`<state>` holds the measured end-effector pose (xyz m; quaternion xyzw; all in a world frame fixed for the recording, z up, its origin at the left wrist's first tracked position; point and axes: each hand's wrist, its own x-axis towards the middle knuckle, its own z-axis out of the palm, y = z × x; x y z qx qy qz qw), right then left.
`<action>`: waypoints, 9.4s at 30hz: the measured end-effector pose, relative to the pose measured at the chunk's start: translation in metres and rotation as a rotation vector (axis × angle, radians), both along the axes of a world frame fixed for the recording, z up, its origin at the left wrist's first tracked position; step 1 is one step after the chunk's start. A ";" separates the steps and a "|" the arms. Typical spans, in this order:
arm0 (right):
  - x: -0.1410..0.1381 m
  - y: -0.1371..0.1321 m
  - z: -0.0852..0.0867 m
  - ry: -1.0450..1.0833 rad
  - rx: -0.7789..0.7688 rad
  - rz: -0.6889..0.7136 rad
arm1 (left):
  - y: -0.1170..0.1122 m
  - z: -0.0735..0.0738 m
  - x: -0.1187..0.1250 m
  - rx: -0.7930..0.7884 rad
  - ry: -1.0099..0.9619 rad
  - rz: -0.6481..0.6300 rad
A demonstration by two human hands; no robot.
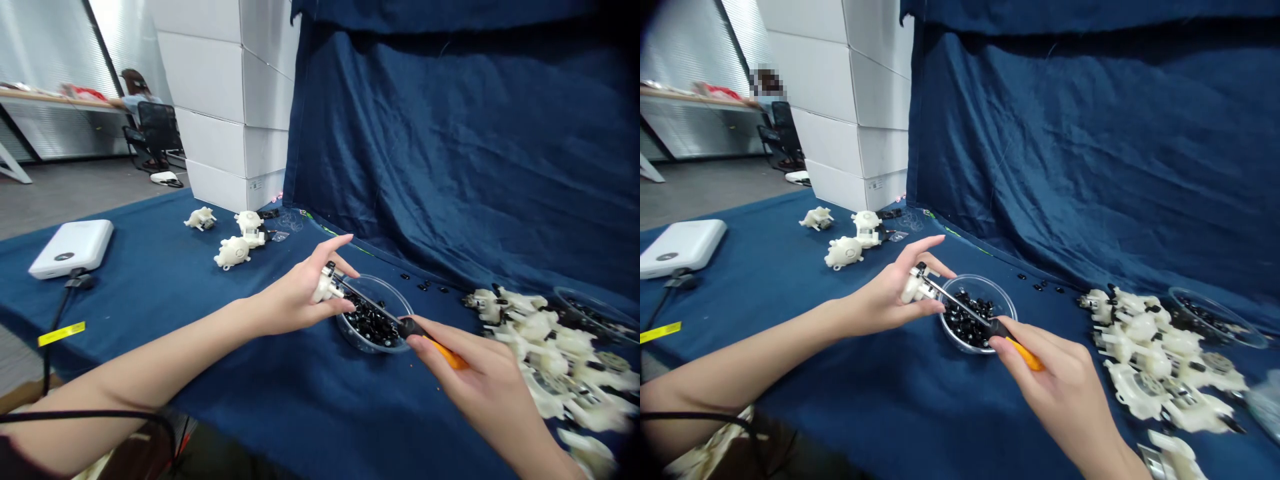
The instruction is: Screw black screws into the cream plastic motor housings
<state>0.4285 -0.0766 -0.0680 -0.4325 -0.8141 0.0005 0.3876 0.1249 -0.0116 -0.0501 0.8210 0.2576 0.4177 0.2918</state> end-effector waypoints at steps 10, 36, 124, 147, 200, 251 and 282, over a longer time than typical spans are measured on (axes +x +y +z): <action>-0.001 -0.012 0.006 -0.422 0.537 -0.234 | -0.010 0.009 0.000 -0.257 -0.080 -0.073; -0.007 -0.014 0.025 0.186 -0.754 -0.066 | -0.009 0.010 0.001 -0.188 0.041 -0.079; -0.046 -0.010 0.017 0.719 -0.832 0.199 | -0.029 0.000 0.027 -1.391 -0.461 -0.513; -0.052 -0.013 0.008 0.506 -0.541 0.377 | -0.041 0.003 0.027 -0.781 -0.273 -0.303; 0.021 -0.062 0.032 0.384 -0.012 -0.144 | 0.002 0.012 0.018 -0.548 -0.419 0.010; 0.018 -0.095 -0.077 0.277 -0.109 -0.614 | 0.058 0.004 -0.082 0.050 0.032 1.171; 0.010 -0.096 -0.086 0.104 -0.048 -0.655 | 0.065 0.006 -0.120 -0.200 -0.027 1.193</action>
